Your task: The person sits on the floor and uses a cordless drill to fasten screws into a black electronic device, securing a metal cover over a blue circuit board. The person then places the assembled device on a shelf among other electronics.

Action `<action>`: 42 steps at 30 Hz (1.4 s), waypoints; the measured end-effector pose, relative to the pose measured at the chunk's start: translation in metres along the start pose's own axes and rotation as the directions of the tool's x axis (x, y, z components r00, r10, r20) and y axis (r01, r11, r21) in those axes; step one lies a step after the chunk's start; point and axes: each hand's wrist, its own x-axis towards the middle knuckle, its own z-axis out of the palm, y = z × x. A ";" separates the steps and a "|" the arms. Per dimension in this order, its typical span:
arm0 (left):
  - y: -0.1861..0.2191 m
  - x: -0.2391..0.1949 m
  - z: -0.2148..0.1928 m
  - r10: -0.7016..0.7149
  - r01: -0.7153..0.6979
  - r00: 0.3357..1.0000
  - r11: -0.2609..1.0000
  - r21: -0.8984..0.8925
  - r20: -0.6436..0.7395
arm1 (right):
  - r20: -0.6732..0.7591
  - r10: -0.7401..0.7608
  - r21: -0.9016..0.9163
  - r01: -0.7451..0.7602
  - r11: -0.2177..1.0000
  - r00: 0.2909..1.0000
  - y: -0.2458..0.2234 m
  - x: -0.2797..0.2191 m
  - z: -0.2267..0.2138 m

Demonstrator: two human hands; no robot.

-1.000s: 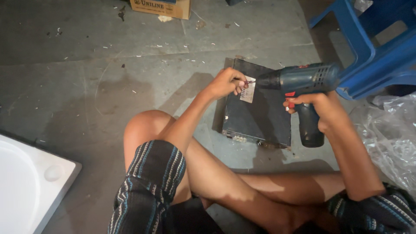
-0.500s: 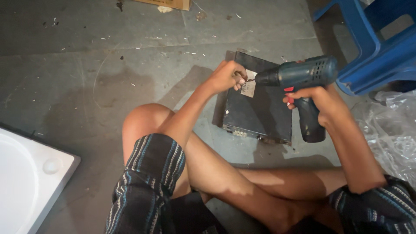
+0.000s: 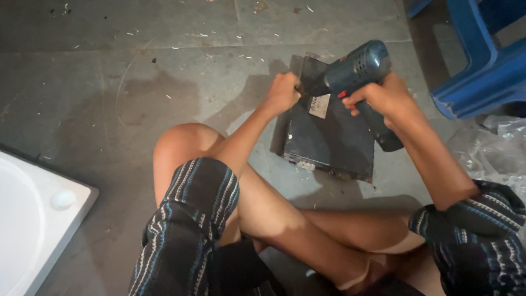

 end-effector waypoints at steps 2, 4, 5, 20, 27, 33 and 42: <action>-0.009 0.006 0.006 -0.043 0.043 0.999 0.999 0.008 0.011 | -0.029 0.014 -0.105 -0.017 0.994 0.999 -0.002 0.004 0.003; -0.015 0.009 0.015 -0.064 0.064 0.997 0.998 0.018 0.030 | -0.033 -0.002 -0.081 -0.001 0.997 0.999 -0.001 0.005 0.003; -0.018 0.012 0.018 -0.061 0.060 0.997 0.998 0.027 0.040 | -0.037 -0.012 -0.069 0.009 0.998 0.999 0.000 0.006 0.003; -0.034 0.014 0.027 -0.097 0.094 0.995 0.992 0.081 0.033 | -0.017 0.001 -0.085 -0.003 0.996 1.000 0.012 0.010 0.003; -0.001 0.008 0.008 -0.072 0.073 0.997 0.995 0.066 -0.020 | 0.004 0.018 -0.147 -0.017 0.989 1.000 0.010 0.012 0.003; 0.031 0.022 -0.007 -0.116 0.093 0.993 0.891 -0.444 -0.027 | 0.112 0.043 -0.283 -0.010 0.959 0.993 0.006 0.041 -0.006; -0.067 0.039 0.037 -0.508 0.546 0.838 0.777 -0.313 0.201 | 0.151 0.431 -0.843 -0.112 0.526 0.890 -0.028 0.090 0.000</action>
